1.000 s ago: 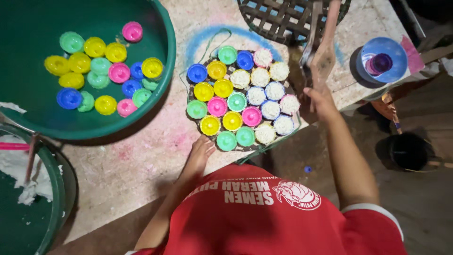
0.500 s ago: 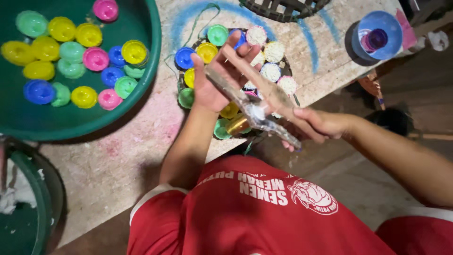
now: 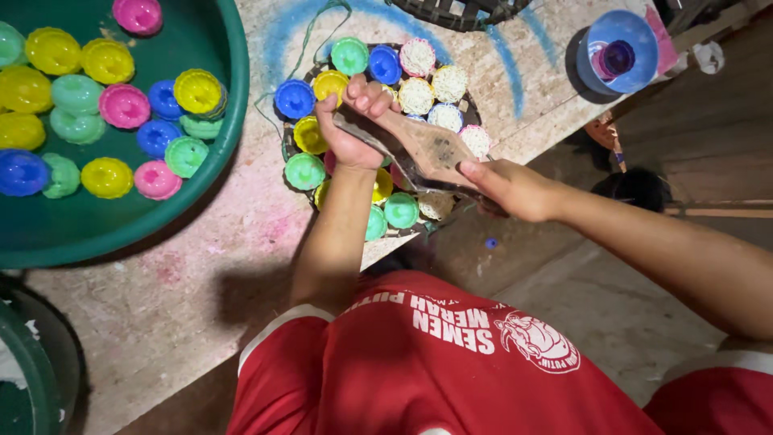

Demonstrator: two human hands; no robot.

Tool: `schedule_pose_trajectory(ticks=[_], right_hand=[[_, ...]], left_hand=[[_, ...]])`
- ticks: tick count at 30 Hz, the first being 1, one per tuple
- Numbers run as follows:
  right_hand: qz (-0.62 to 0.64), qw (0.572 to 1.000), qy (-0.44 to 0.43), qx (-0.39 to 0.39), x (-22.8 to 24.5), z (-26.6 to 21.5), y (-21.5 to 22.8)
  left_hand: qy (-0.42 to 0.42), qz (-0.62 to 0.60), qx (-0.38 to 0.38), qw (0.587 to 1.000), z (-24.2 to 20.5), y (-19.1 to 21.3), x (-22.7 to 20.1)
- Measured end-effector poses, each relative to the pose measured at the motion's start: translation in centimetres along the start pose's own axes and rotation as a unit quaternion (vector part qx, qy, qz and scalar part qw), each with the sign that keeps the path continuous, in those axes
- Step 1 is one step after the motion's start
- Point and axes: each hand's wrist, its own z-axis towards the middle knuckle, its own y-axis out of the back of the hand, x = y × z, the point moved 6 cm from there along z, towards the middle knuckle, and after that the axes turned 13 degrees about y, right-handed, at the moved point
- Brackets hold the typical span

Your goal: The person scoops a white paste from a green basin using a pink scoop and a wooden tool, then fills small colorful plastic caps arranged in a basket. The person repeats this process, filling multiple caps with the paste.

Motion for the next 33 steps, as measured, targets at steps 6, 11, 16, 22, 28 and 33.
schedule_pose_trajectory(ticks=[6, 11, 16, 22, 28, 33], right_hand=[[-0.086, 0.995, 0.0, -0.043, 1.1, -0.2, 1.2], [-0.095, 0.989, 0.062, -0.09, 2.2, 0.5, 0.8], [-0.025, 0.995, 0.06, -0.072, 1.5, 1.3, -1.0], [-0.082, 0.995, 0.0, -0.06, 0.5, 0.3, 1.1], [-0.082, 0.984, 0.104, -0.123, 2.0, 1.2, 0.8], [-0.044, 0.992, 0.072, -0.097, 1.3, 0.9, 0.0]], left_hand=[[-0.013, -0.016, 0.008, 1.0, 0.8, 1.6, 0.8], [0.003, 0.016, 0.032, 0.999, 1.8, 1.2, -0.7], [0.023, 0.049, -0.004, 0.999, 0.6, 0.6, -1.3], [-0.016, 0.001, -0.081, 0.997, 1.1, 1.3, 0.4], [0.013, 0.043, -0.047, 0.998, 2.4, 1.1, -0.8], [0.017, 0.044, -0.088, 0.995, 2.1, 1.1, -0.6]])
